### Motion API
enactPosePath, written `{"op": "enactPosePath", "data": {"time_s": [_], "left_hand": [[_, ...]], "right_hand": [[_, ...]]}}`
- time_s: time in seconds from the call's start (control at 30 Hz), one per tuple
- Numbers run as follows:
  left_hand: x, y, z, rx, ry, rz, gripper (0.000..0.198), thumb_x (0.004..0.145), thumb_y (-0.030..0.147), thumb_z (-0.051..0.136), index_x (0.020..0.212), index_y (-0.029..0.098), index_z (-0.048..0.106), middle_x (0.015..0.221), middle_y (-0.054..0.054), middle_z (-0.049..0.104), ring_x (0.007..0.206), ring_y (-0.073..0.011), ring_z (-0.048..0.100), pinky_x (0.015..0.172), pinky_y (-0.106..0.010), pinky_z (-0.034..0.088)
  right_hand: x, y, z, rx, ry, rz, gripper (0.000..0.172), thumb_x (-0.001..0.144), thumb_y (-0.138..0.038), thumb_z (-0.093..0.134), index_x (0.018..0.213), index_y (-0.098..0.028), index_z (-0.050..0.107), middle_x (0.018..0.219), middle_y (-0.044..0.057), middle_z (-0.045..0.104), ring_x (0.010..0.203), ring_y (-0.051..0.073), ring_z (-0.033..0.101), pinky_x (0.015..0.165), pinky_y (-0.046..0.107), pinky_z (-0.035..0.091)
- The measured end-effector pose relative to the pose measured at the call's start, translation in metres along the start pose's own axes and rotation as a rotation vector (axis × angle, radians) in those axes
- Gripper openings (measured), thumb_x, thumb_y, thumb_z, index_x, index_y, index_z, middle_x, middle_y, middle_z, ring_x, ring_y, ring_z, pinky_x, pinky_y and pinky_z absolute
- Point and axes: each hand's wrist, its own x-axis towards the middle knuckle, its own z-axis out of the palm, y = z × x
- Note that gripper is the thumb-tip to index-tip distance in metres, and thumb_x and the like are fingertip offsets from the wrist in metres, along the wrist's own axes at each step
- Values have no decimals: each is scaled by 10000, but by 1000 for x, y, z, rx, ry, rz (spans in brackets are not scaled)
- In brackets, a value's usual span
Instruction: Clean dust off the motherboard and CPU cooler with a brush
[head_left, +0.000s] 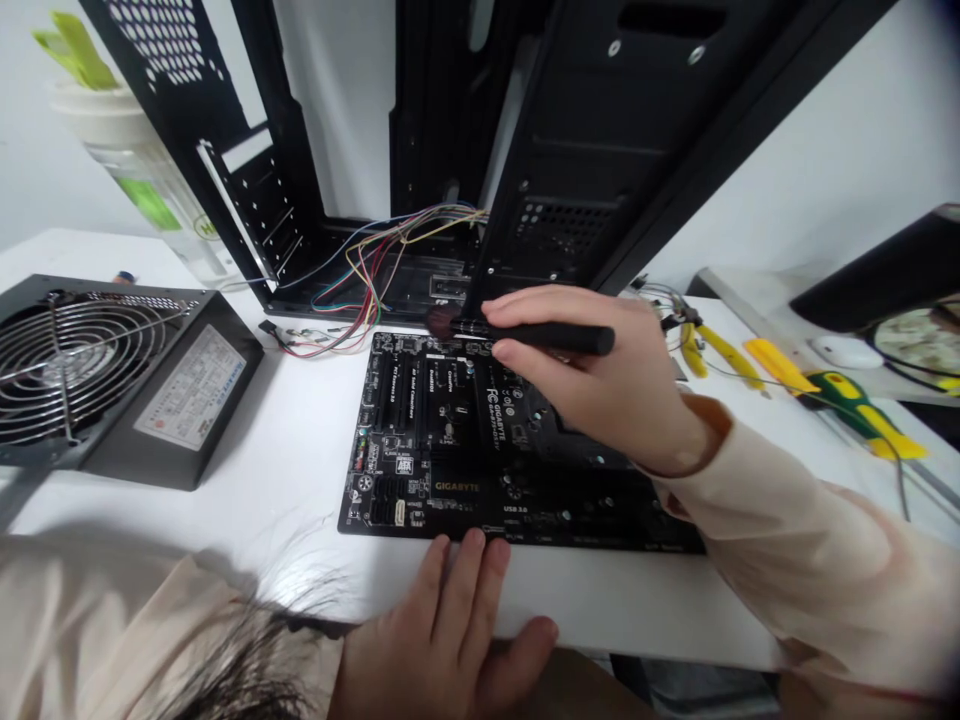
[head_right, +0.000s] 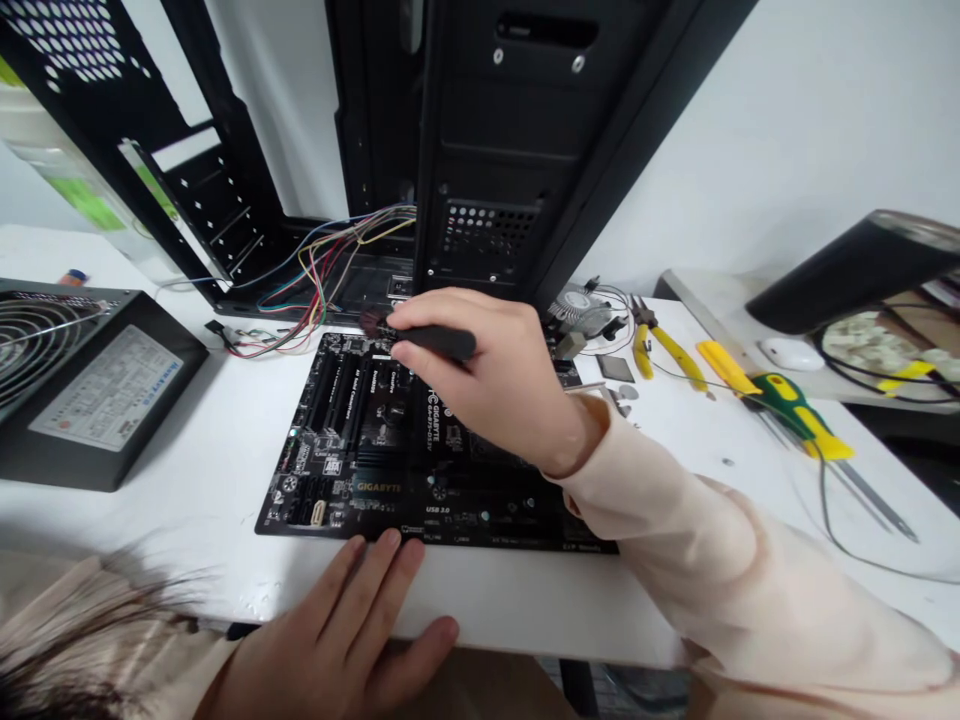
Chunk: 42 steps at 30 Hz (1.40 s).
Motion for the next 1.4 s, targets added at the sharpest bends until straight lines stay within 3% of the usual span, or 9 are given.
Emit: {"op": "enactPosePath", "data": {"time_s": [0.2,0.43,0.63,0.8,1.0,1.13,1.2,1.3,1.4], "left_hand": [[0,-2,0,14,23,4,395,957,320,445,1328,185,451,1130,-90,663,1042,-243,640,800,-361,563],[1,-2,1,15,35,-12,343,962,281,418,1293,217,481,1100,-55,678,1009,-223,657,752,-327,574],[3,-2,0,23,51,-27,338,969,273,394,1293,214,473,1082,-49,684,999,-218,661,764,-335,574],[2,-2,0,20,41,-15,364,961,283,413,1314,205,460,1084,-59,683,999,-221,661,769,-337,572],[1,-2,1,20,48,-19,349,965,284,407,1300,216,476,1090,-55,681,1006,-223,658,770,-340,572],[1,0,0,19,43,-35,349,975,249,365,1307,219,467,1099,-47,679,1014,-215,655,775,-335,572],[1,1,-1,12,32,-43,349,976,244,358,1306,222,469,1103,-45,678,1018,-210,654,779,-330,572],[2,1,-1,11,41,-48,346,973,244,364,1300,231,479,1102,-40,678,1015,-204,655,785,-324,571],[1,1,-1,-1,39,-48,341,968,256,380,1289,241,494,1097,-32,681,1009,-199,657,790,-321,571]], "right_hand": [[-3,0,5,28,-136,-116,136,835,-129,590,924,-165,686,1081,78,703,1045,157,649,942,301,524],[1,-23,-11,560,-700,-12,105,842,-194,620,908,-118,654,856,31,727,776,98,690,695,166,555],[-1,-30,-11,348,-471,-70,105,861,-143,572,923,-146,656,1025,66,710,1004,136,656,887,226,524],[-2,-30,-8,481,-655,-81,99,854,-149,591,924,-102,644,948,78,721,892,117,679,796,195,545],[-2,-30,-8,306,-434,-128,101,861,-121,566,922,-125,646,1042,86,702,1028,132,642,914,220,505],[-4,-29,-5,441,-616,-96,96,862,-164,586,926,-117,640,930,59,721,854,107,679,767,182,541],[-4,-30,-6,487,-595,-21,108,871,-212,588,926,-131,634,896,42,722,816,101,682,723,175,544],[-4,-31,-6,381,-453,-28,89,869,-176,579,923,-136,636,982,67,716,942,125,669,826,208,534],[-6,-34,-3,406,-572,-97,95,856,-125,581,928,-112,641,1013,93,713,968,132,667,852,214,532]]}}
